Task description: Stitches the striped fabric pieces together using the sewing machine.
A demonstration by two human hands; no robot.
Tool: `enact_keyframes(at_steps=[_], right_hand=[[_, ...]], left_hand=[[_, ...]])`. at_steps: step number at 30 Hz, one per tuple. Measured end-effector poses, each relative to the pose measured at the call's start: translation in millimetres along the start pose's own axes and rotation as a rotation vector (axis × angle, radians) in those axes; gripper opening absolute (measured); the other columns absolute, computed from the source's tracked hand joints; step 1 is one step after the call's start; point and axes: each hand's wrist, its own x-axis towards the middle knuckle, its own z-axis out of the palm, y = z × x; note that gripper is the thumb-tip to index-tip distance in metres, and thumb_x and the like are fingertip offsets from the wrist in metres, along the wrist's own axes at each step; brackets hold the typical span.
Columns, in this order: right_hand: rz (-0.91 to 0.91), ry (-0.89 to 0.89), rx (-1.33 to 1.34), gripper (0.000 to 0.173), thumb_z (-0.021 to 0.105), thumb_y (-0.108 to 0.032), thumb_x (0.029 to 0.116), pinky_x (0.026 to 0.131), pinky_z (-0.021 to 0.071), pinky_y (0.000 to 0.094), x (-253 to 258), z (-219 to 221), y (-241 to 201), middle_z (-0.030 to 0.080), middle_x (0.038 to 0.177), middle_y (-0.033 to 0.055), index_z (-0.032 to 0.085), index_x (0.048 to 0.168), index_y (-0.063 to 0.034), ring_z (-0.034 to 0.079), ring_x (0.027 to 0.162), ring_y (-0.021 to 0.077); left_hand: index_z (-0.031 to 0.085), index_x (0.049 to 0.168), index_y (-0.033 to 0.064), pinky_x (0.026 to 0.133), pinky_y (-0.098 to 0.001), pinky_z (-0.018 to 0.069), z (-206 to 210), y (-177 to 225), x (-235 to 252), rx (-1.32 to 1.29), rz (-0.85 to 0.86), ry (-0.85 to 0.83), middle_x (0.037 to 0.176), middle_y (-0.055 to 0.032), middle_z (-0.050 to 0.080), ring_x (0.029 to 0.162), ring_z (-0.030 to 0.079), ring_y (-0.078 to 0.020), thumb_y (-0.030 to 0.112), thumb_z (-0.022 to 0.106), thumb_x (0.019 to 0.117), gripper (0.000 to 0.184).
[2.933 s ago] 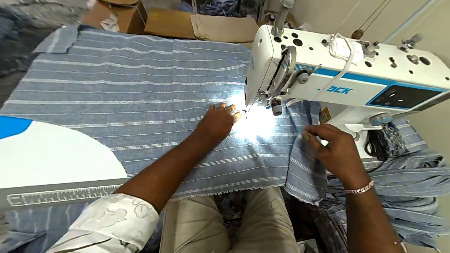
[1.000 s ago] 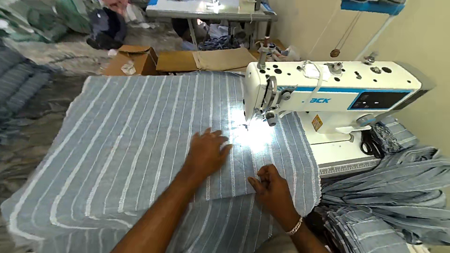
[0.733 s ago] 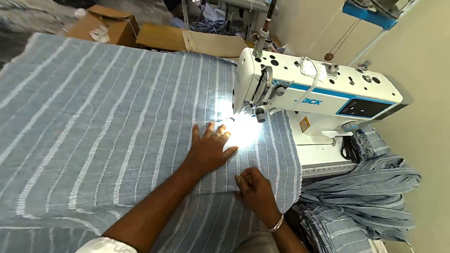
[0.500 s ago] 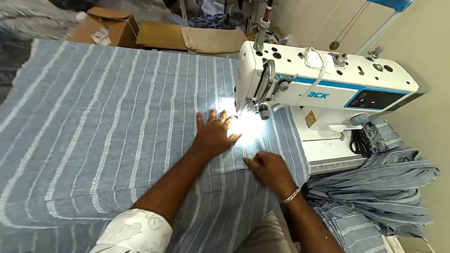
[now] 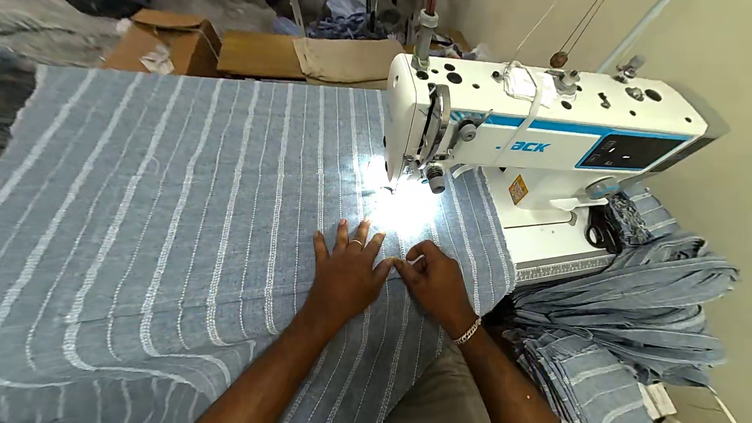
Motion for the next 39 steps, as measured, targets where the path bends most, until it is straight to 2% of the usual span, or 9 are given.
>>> enact_keyframes(at_steps=[5,10,16,19,22,25,29,35,39], right_hand=[[-0.05,-0.035,-0.128,0.021,0.063,-0.034,0.1031,0.043,0.0453,0.0357,15,-8,5,0.057,0.058,0.0004,0.068,0.108,-0.014,0.053,0.045,0.0158],[-0.118,-0.162,-0.235,0.026,0.062,-0.027,0.104,0.05,0.0507,0.0401,32,-46,14,0.063,0.065,0.0038,0.071,0.123,-0.0131,0.058,0.052,0.0181],[0.011,0.101,-0.387,0.041,0.065,-0.035,0.1017,0.087,0.0606,0.0534,36,-166,40,0.073,0.112,0.0132,0.065,0.133,-0.0081,0.073,0.097,0.0273],[0.12,0.341,-0.563,0.058,0.066,-0.024,0.1006,0.097,0.0462,0.0736,31,-192,64,0.06,0.137,0.0289,0.047,0.152,-0.0043,0.063,0.118,0.0496],[0.204,0.149,-0.746,0.063,0.067,-0.003,0.0928,0.099,0.0213,0.0925,31,-184,105,0.054,0.143,0.0347,0.047,0.153,-0.0035,0.053,0.123,0.0639],[0.108,0.345,-0.691,0.042,0.052,-0.012,0.1043,0.093,0.0398,0.082,22,-204,95,0.063,0.124,0.0358,0.057,0.145,-0.0043,0.06,0.111,0.0608],[0.009,0.418,-0.461,0.045,0.048,-0.026,0.1087,0.102,0.0502,0.0629,32,-186,76,0.063,0.135,0.0259,0.051,0.146,-0.0005,0.063,0.123,0.0421],[-0.035,0.25,-0.229,0.05,0.072,-0.024,0.0974,0.088,0.0547,0.0621,95,-108,93,0.068,0.112,0.0241,0.053,0.136,0.0018,0.068,0.1,0.0401],[-0.311,0.405,0.077,0.031,0.061,-0.014,0.1005,0.083,0.0579,0.0387,89,-107,73,0.063,0.105,0.0124,0.05,0.124,0.0021,0.065,0.091,0.0164]], left_hand=[[0.047,0.156,0.0292,0.118,-0.0771,0.0088,9,-12,17,0.049,0.04,0.074,0.167,-0.0046,0.035,0.156,0.023,-0.04,0.073,0.024,0.0998,0.074],[0.047,0.156,0.029,0.116,-0.0786,0.0083,0,-23,57,0.041,0.014,0.067,0.167,-0.0063,0.035,0.156,0.024,-0.0411,0.076,0.025,0.097,0.078],[0.045,0.157,0.0273,0.116,-0.0786,0.0064,-13,-37,107,0.027,-0.032,0.022,0.168,-0.0049,0.033,0.157,0.022,-0.0394,0.067,0.034,0.0981,0.072],[0.038,0.16,0.0199,0.116,-0.0797,0.0087,-17,-44,127,-0.036,-0.033,0.091,0.165,-0.0088,0.038,0.155,0.025,-0.0408,0.062,0.046,0.0976,0.075],[0.028,0.163,0.0144,0.119,-0.0749,0.0134,-20,-46,129,-0.166,0.016,0.277,0.161,-0.012,0.043,0.152,0.033,-0.0394,0.041,0.059,0.0966,0.078],[0.035,0.16,0.0138,0.121,-0.0714,0.0122,-24,-45,108,-0.177,0.041,0.353,0.16,-0.0093,0.045,0.153,0.033,-0.0345,0.035,0.052,0.1007,0.065],[0.057,0.146,0.0155,0.118,-0.0761,0.0137,-27,-38,74,-0.112,0.036,0.186,0.154,-0.0086,0.053,0.151,0.037,-0.0363,0.039,0.052,0.1026,0.049],[0.051,0.152,0.0178,0.119,-0.0753,0.0129,-15,-39,58,-0.016,-0.004,0.07,0.161,-0.0095,0.045,0.153,0.031,-0.0383,0.064,0.043,0.101,0.07],[0.05,0.153,0.0224,0.122,-0.0718,0.0114,-3,-30,41,0.026,0.024,0.105,0.165,-0.0078,0.039,0.155,0.027,-0.0367,0.075,0.038,0.0962,0.078]])
